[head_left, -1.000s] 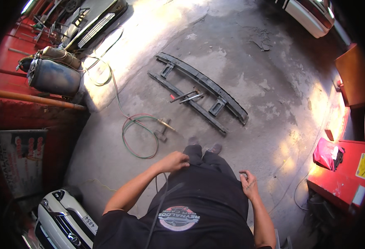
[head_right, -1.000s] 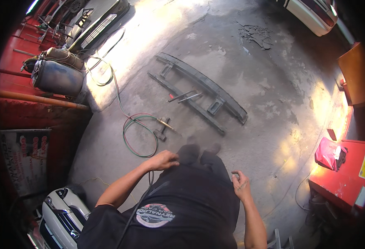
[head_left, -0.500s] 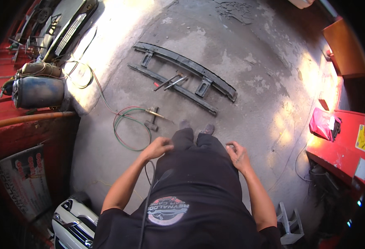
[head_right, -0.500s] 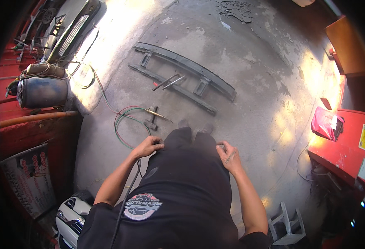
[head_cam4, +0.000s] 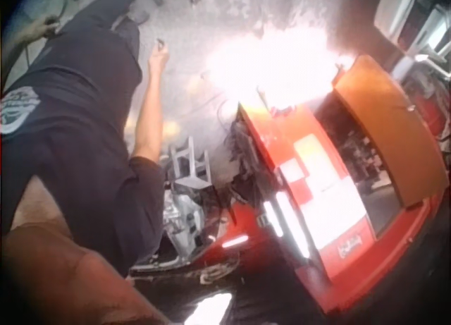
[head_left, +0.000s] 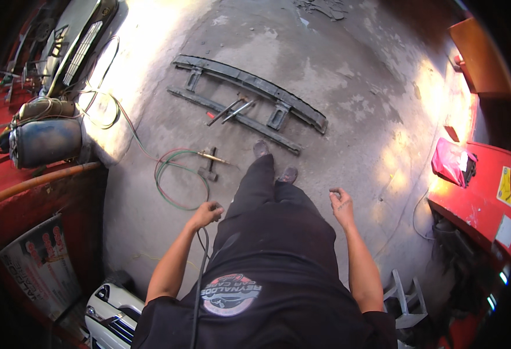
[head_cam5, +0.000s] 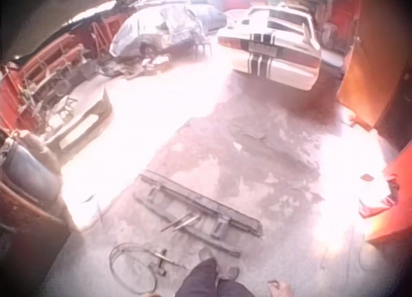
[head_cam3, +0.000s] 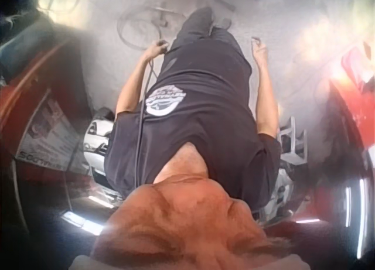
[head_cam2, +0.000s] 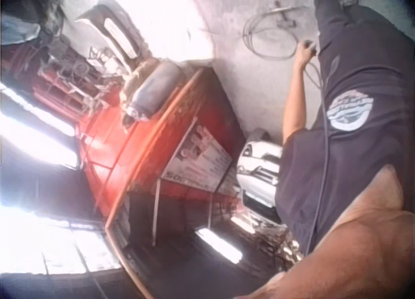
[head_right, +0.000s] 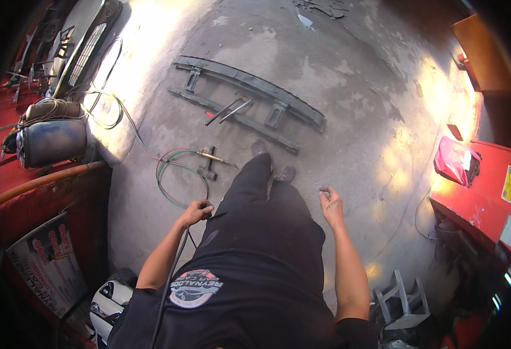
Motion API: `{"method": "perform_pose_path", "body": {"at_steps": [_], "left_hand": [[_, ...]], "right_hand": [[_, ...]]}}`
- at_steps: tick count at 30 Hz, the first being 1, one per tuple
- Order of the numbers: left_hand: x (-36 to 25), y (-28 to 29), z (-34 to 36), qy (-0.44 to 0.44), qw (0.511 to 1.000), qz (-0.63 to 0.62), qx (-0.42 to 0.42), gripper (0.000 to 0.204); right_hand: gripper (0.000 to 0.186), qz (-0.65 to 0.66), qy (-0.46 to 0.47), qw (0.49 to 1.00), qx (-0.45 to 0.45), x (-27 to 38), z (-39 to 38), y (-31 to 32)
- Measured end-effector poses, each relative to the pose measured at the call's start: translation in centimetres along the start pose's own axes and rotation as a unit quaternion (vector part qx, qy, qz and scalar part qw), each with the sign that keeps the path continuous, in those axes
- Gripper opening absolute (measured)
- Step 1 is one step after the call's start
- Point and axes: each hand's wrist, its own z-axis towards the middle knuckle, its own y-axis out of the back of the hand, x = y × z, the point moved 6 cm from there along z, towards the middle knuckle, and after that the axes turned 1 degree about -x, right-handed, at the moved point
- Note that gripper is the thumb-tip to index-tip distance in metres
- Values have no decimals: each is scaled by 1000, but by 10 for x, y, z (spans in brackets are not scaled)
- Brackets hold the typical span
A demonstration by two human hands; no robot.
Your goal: The person uses a welding torch to heat a metal car frame section on the floor, then uses a hammer and punch to remove a rivet. The person then stands and walks through the workshop.
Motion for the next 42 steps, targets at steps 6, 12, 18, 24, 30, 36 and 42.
{"method": "perform_pose_path", "body": {"at_steps": [6,12,18,24,30,36,42], "left_hand": [[-7,52,61,31,998,41,-24,25],[-85,72,101,10,999,39,0,24],[-132,53,127,12,998,44,36,29],[-143,-6,134,132,991,33,16,25],[-166,-118,148,237,970,-12,-49,46],[-189,-201,197,264,959,49,-92,76],[-185,-231,243,326,926,175,-78,99]], "right_hand": [[27,16,-82,996,23,-23,16,17],[28,30,-135,990,10,-10,26,35],[30,-50,-83,995,-28,11,68,37],[33,-143,18,989,1,27,167,67],[46,-287,98,943,138,0,307,66],[61,-344,91,907,226,-46,365,47],[56,-268,71,941,193,-65,390,63]]}}
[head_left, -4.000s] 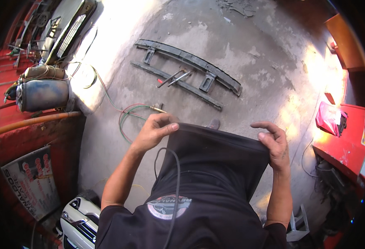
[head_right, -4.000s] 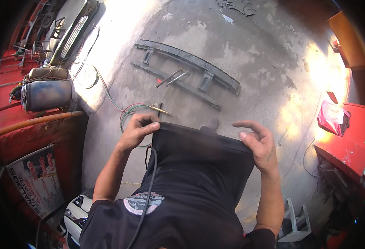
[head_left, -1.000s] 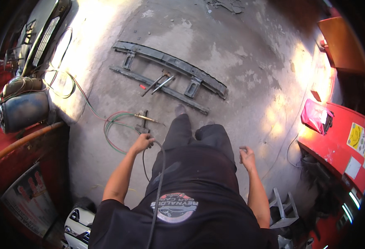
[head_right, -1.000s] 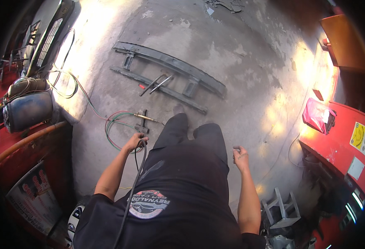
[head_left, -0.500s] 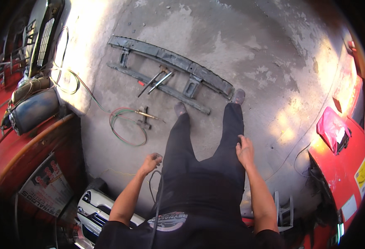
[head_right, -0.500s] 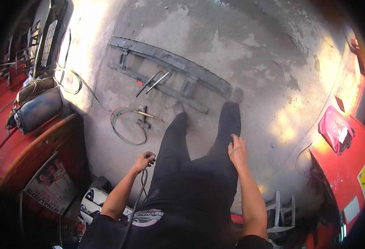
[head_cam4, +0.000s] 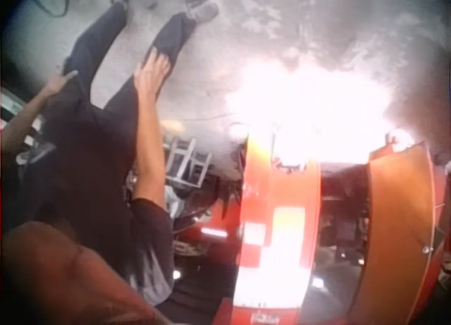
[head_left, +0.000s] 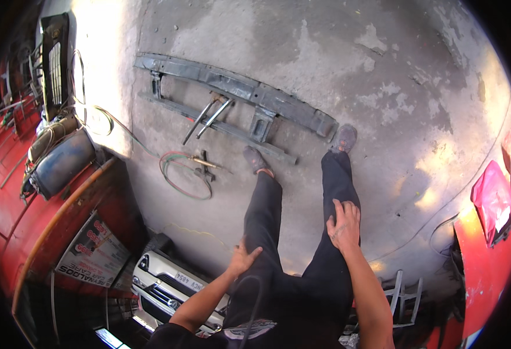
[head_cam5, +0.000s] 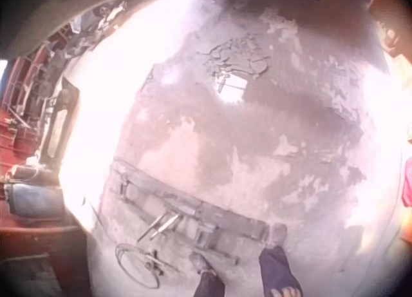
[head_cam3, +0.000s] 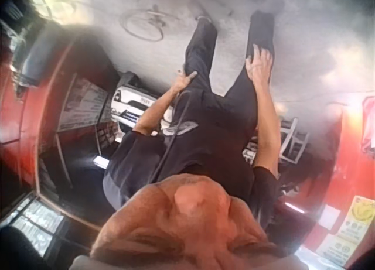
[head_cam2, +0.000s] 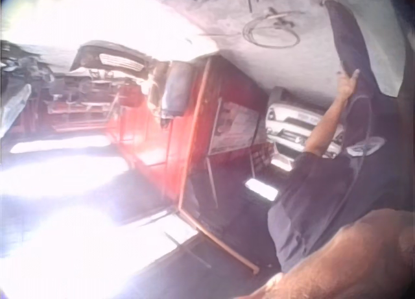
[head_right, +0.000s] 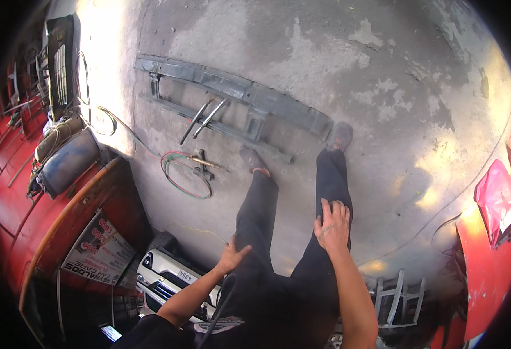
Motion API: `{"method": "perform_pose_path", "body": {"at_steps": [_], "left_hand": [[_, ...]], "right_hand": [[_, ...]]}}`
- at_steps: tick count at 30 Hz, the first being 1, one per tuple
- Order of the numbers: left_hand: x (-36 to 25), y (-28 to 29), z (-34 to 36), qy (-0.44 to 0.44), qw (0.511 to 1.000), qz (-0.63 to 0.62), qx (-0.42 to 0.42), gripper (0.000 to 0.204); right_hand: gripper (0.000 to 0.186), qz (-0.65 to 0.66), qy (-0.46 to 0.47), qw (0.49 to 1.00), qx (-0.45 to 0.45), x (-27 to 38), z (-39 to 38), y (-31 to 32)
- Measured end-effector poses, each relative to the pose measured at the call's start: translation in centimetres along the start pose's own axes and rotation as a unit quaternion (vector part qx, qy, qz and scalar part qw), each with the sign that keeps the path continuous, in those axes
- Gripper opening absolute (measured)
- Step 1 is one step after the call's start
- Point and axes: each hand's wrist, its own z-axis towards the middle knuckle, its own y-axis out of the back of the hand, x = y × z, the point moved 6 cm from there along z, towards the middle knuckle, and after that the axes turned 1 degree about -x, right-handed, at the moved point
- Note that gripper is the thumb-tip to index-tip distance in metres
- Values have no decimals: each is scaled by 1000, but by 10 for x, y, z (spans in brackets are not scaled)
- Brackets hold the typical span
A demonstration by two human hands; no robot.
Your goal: The person uses a welding torch to heat a metal car frame section on the floor, then uses a hammer and punch to remove a rivet. The person then stands and walks through the workshop.
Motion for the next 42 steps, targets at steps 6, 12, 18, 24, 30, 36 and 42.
{"method": "perform_pose_path", "body": {"at_steps": [6,12,18,24,30,36,42], "left_hand": [[-20,5,11,24,998,57,12,101],[-13,1,17,5,996,84,-3,94],[7,-1,21,-11,999,50,-20,91],[38,24,17,-88,993,-80,-14,82],[102,70,9,-157,956,-247,14,66],[152,125,50,-226,943,-243,-24,57],[189,226,92,-265,933,-240,-23,43]], "right_hand": [[51,22,8,999,-43,-4,6,3],[49,17,17,998,-56,-1,3,-3],[47,2,9,999,-44,2,-2,-17],[51,-10,7,998,-56,24,-19,-26],[52,28,-31,993,-108,60,-86,-19],[49,135,-142,975,-107,57,-192,-33],[44,217,-173,960,-35,71,-240,-113]]}}
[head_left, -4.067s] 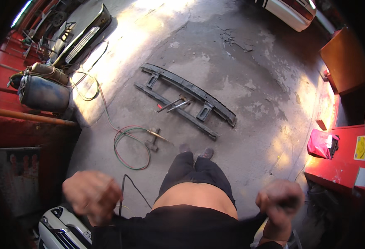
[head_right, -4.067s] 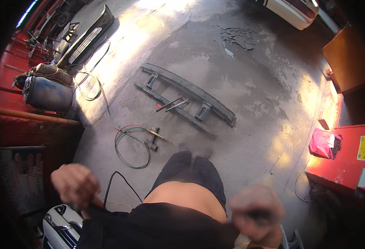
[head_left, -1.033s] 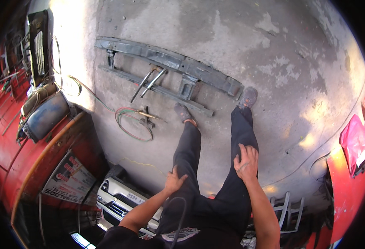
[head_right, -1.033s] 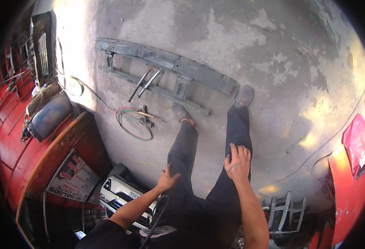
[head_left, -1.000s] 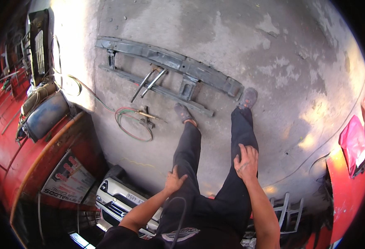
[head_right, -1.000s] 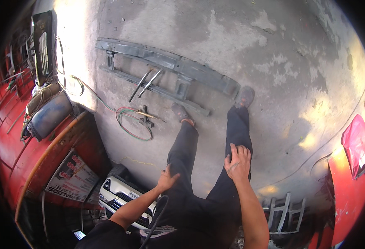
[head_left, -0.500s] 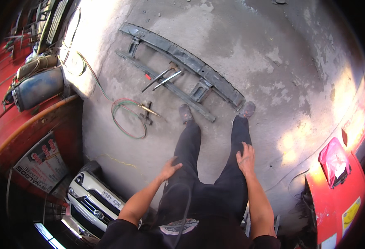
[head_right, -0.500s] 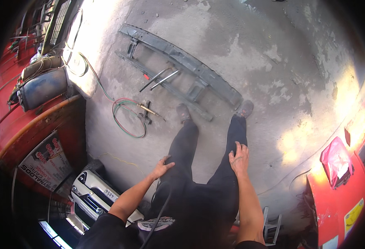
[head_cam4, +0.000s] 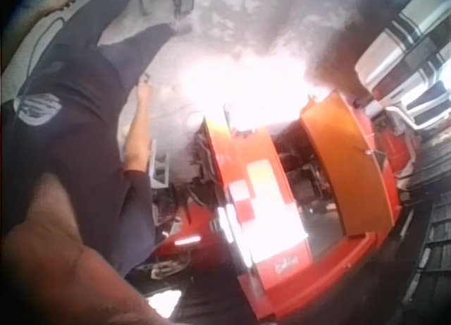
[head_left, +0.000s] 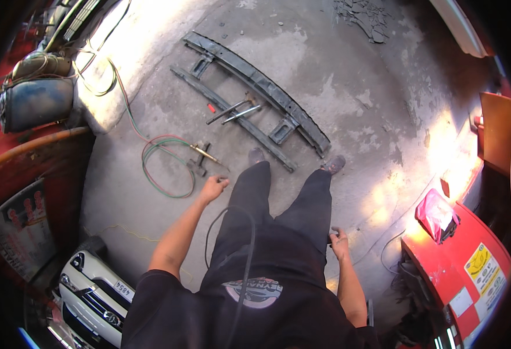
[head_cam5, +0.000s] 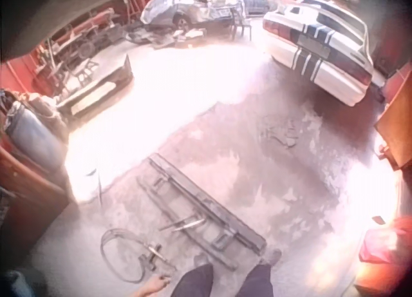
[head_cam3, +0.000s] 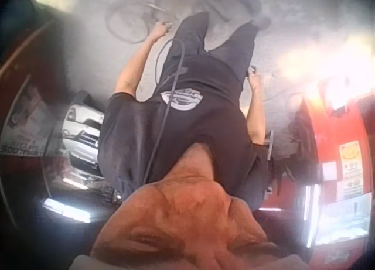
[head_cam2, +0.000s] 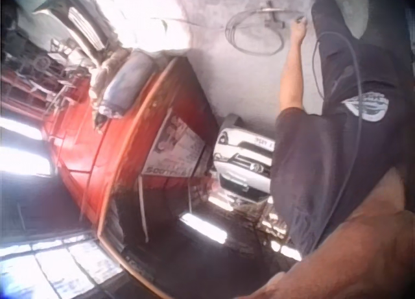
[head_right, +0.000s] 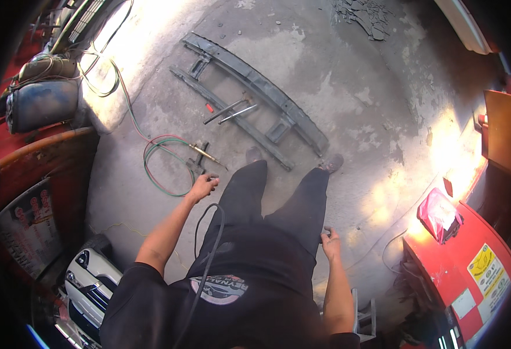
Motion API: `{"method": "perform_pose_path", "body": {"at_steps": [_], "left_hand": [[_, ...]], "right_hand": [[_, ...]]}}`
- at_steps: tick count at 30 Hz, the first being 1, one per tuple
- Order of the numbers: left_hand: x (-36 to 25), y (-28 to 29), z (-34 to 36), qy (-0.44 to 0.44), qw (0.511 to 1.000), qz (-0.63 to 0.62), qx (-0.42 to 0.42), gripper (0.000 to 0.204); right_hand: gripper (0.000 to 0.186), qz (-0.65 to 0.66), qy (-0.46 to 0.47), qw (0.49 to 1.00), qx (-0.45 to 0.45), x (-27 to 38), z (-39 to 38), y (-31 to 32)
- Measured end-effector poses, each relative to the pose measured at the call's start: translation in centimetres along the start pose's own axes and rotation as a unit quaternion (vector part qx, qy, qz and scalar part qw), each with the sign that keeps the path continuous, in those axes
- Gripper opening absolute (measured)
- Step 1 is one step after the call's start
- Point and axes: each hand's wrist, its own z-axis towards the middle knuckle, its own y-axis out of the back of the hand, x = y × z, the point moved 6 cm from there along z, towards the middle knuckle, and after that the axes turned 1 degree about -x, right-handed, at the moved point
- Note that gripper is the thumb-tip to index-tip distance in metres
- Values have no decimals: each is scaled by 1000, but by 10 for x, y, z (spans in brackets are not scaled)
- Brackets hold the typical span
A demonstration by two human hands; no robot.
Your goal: The person uses a welding torch to heat a metal car frame section on the floor, then uses a hammer and punch to remove a rivet. The person then stands and walks through the workshop.
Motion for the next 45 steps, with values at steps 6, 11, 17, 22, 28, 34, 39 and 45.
{"method": "perform_pose_path", "body": {"at_steps": [6,11,17,22,28,34,39,45], "left_hand": [[-17,56,-8,-2,998,-64,0,39],[19,37,-26,5,997,-70,19,35],[66,-9,-51,34,995,-56,71,33],[76,-16,-60,24,998,-20,53,28],[52,-23,-77,-27,999,-26,29,32],[49,-63,-120,-41,998,-34,45,33],[89,-108,-153,-24,994,-100,38,37],[137,-121,-203,22,994,-101,15,37]], "right_hand": [[46,-31,56,998,-14,44,-35,-27],[48,5,67,996,-57,83,-38,-4],[48,27,85,993,-74,104,-42,12],[51,58,98,992,-53,70,-55,-1],[53,89,54,994,-28,-17,-80,-15],[53,93,18,995,-20,-86,-96,-10],[50,15,84,996,-17,-123,-75,3],[46,-95,239,966,-7,-92,-54,9]]}}
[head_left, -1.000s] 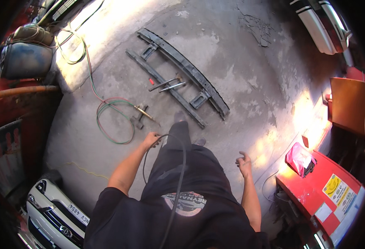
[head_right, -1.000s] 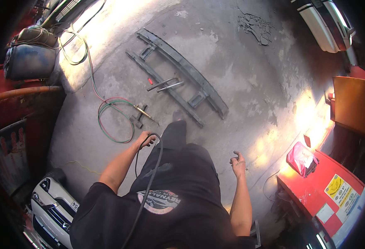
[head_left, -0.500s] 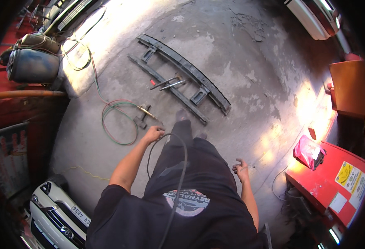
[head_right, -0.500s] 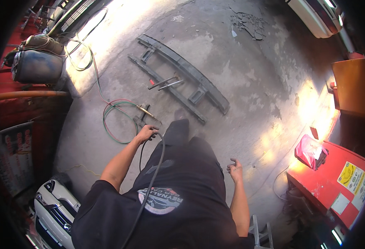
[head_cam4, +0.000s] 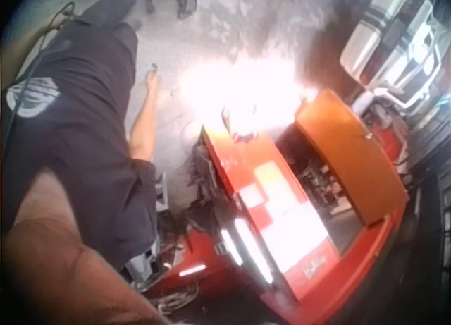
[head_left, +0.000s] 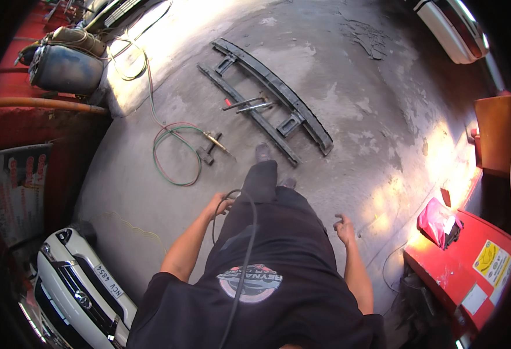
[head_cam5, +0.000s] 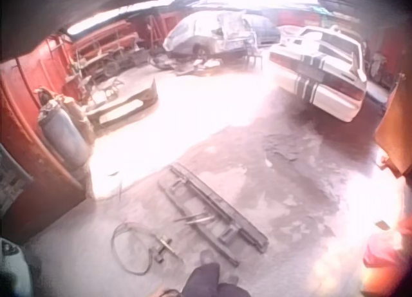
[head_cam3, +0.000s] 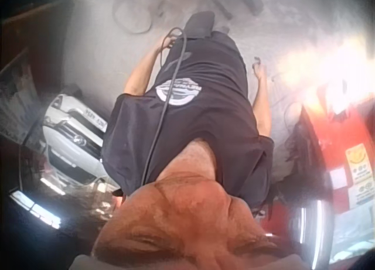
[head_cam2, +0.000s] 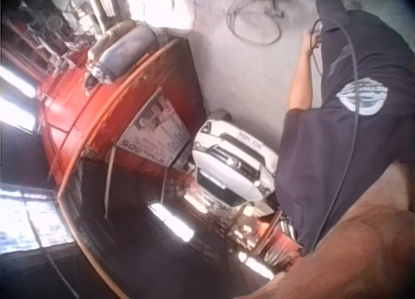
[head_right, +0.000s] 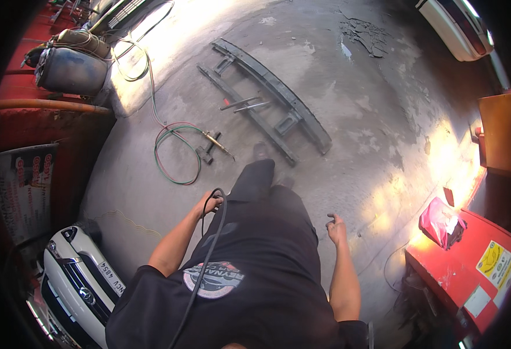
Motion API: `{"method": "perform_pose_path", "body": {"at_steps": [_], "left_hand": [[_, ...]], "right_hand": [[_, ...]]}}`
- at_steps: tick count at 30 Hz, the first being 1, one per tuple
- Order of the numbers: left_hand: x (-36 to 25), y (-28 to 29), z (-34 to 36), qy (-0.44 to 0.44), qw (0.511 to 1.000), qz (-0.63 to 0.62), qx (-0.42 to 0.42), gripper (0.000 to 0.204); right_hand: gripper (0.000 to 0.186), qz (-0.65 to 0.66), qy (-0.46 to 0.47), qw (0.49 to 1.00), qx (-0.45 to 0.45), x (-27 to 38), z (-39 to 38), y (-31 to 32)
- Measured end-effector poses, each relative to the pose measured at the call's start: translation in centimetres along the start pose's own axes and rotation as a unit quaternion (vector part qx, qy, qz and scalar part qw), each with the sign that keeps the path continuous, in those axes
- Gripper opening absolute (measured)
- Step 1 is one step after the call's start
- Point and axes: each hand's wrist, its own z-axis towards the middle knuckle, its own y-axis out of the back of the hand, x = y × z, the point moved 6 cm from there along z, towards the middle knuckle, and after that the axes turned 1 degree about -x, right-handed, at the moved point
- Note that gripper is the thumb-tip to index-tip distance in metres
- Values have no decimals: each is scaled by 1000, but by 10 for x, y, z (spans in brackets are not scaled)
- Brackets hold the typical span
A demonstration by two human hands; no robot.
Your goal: The person uses a welding torch to heat a metal car frame section on the floor, then uses a hammer and punch to remove a rivet. The person then stands and walks through the workshop.
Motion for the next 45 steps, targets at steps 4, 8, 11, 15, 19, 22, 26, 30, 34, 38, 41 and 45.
{"method": "perform_pose_path", "body": {"at_steps": [4,8,11,15,19,22,26,30,34,38,41,45], "left_hand": [[57,9,-16,23,998,-59,-22,38],[75,9,-34,38,995,-88,-35,37],[90,15,-39,34,994,-89,-53,35],[107,30,-30,3,999,-7,-49,31],[151,54,-35,24,998,-19,-53,30],[159,75,-52,41,995,-85,-43,30],[193,117,-43,44,992,-113,-26,30],[191,173,-27,25,995,-92,-40,32],[190,230,-11,12,994,-98,-42,34],[196,266,-8,0,993,-110,-42,36],[207,277,-9,1,993,-113,-45,36],[247,266,-10,26,992,-120,-32,33]], "right_hand": [[44,-54,55,997,6,32,27,3],[42,-50,61,997,1,59,41,5],[41,-61,64,996,7,76,40,-3],[41,-127,24,991,35,79,29,-27],[40,-136,1,989,52,81,19,-57],[40,-152,2,987,43,93,19,-75],[41,-185,29,982,37,135,22,-111],[40,-167,33,984,45,221,12,-151],[41,-127,14,990,57,283,3,-189],[40,-149,45,986,61,304,2,-213],[41,-155,49,984,66,303,-2,-221],[48,-118,54,989,64,261,-13,-232]]}}
